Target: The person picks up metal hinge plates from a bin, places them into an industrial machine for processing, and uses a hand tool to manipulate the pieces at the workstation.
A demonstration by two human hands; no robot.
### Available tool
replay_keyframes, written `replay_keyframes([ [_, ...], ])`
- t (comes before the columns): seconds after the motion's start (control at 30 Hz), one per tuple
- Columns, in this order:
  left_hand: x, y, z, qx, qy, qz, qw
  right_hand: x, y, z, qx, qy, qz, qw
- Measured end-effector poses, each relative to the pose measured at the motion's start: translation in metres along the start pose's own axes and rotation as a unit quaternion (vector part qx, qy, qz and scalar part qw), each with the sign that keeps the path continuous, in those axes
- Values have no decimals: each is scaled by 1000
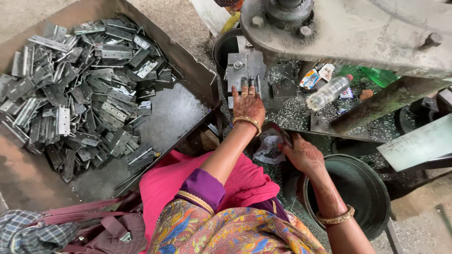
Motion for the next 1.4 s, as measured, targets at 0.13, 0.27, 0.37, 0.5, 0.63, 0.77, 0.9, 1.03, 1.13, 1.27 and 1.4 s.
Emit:
replay_keyframes([
  [0.13, 0, 5, -3, -9, -3, -7, 1000, 13, -34, 18, 49, -2, -19, 999],
  [0.27, 3, 5, 2, -16, -17, 9, 1000, 42, -68, 19, 48, 5, -67, 997],
  [0.37, 4, 2, -8, -23, -20, -45, 999, 38, -46, 1, 54, 28, -2, 998],
  [0.5, 3, -6, -26, 17, -9, -23, 1000, 26, -22, -11, 30, 14, 1, 999],
  [0.63, 1, -10, -24, 34, 2, -19, 999, 30, -61, 34, 59, -23, -21, 998],
  [0.77, 1, -5, -26, -20, -28, -122, 992, 24, -51, 25, 31, 19, 1, 999],
  [0.9, 3, -4, -45, 13, -29, -116, 993, 8, -5, -7, -12, 3, 26, 1000],
  [1.03, -1, -20, -54, 69, -8, -57, 996, 6, -32, 33, 34, 5, 2, 999],
  [1.13, -1, -22, -44, 62, -13, -35, 997, 15, -53, 33, 32, -21, -14, 999],
  [1.27, -1, -13, -38, -50, -6, -45, 998, 7, -16, 5, 23, 28, 12, 999],
  [1.4, 7, 4, -46, -28, 17, -52, 998, -8, 3, 0, 35, 50, 43, 997],
])
Point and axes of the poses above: each hand's wrist, its own z-axis away from the middle knuckle, its own y-axis out of the back of the hand, x = y × z, the point moved 7 cm from there along -z, towards the middle knuckle, and after that the axes turned 13 degrees about y, right-handed, at the moved point
